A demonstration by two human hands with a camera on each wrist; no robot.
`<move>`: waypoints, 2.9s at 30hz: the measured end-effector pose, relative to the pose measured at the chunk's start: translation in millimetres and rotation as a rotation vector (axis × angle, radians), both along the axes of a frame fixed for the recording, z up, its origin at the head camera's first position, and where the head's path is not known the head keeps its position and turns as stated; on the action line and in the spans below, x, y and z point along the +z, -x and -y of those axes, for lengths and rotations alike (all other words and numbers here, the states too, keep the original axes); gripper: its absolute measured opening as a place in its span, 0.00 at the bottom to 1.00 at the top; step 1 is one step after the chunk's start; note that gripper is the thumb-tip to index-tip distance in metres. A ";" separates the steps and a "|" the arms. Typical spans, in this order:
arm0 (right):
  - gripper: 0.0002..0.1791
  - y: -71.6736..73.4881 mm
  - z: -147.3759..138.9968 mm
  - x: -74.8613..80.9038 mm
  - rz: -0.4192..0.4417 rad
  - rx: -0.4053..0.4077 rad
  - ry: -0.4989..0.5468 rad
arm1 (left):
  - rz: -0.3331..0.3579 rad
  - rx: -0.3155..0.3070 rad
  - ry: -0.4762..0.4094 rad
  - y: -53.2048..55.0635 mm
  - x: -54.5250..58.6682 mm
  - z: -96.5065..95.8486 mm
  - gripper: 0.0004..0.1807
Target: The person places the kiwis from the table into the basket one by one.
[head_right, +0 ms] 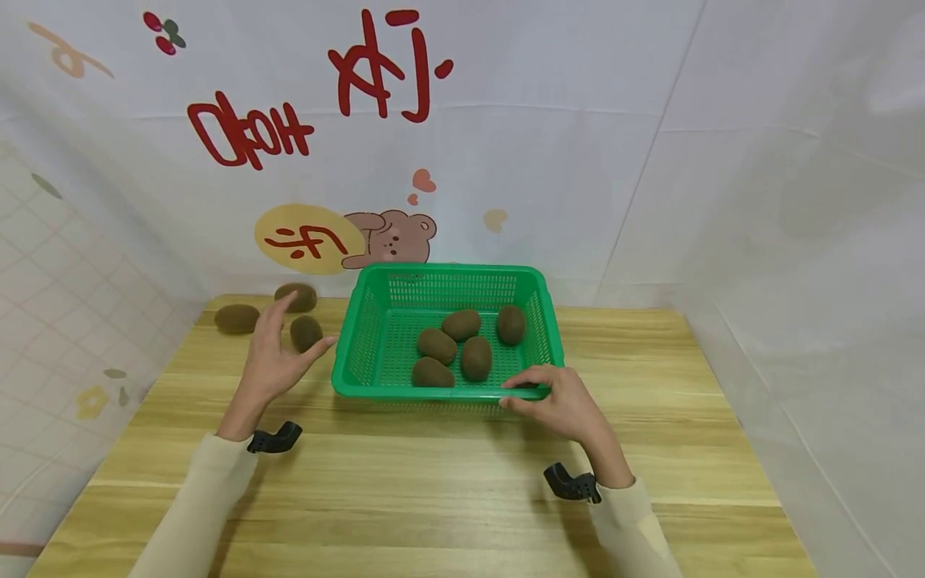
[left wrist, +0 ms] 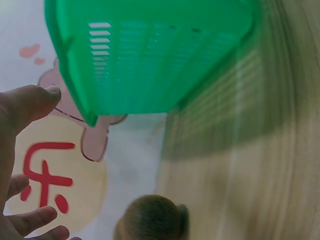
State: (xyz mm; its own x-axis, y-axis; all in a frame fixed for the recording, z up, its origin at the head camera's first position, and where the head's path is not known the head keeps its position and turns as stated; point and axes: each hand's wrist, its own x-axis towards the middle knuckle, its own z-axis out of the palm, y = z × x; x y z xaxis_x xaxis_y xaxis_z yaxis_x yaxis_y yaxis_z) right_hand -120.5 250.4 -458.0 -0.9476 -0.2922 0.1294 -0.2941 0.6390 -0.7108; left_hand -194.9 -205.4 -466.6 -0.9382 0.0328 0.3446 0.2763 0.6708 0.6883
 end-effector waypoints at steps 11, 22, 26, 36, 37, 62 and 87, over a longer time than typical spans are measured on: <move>0.10 -0.8 -0.4 -0.1 -0.001 0.002 0.005 | 0.146 0.033 -0.003 11.5 -26.1 13.2 0.58; 0.09 -1.6 -0.4 0.7 0.014 -0.006 0.005 | 0.191 0.048 -0.083 23.5 -47.9 22.5 0.56; 0.10 -1.9 -0.9 1.0 0.022 -0.009 0.014 | 0.223 0.050 -0.140 26.7 -51.6 24.3 0.54; 0.10 -2.3 -1.4 -0.2 0.007 -0.007 0.013 | 0.269 0.039 -0.195 30.5 -53.1 28.4 0.43; 0.10 -2.3 -1.7 -0.1 0.008 -0.009 0.013 | 0.269 0.035 -0.199 30.8 -52.6 28.3 0.43; 0.11 -2.3 -0.6 -0.7 -0.001 -0.004 -0.002 | 0.234 0.041 -0.234 24.3 -38.8 26.2 0.40; 0.12 -3.0 -0.6 0.7 0.013 -0.009 0.019 | 0.114 -0.034 -0.255 5.7 1.7 9.4 0.40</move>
State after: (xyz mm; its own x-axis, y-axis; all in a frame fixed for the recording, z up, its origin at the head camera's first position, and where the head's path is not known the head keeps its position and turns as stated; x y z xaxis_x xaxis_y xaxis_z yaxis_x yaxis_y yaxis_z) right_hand -117.5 250.9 -457.2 -0.9518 -0.2812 0.1222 -0.2787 0.6276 -0.7269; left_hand -200.6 -214.8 -464.9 -0.9712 -0.0090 0.2380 0.2068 0.4638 0.8615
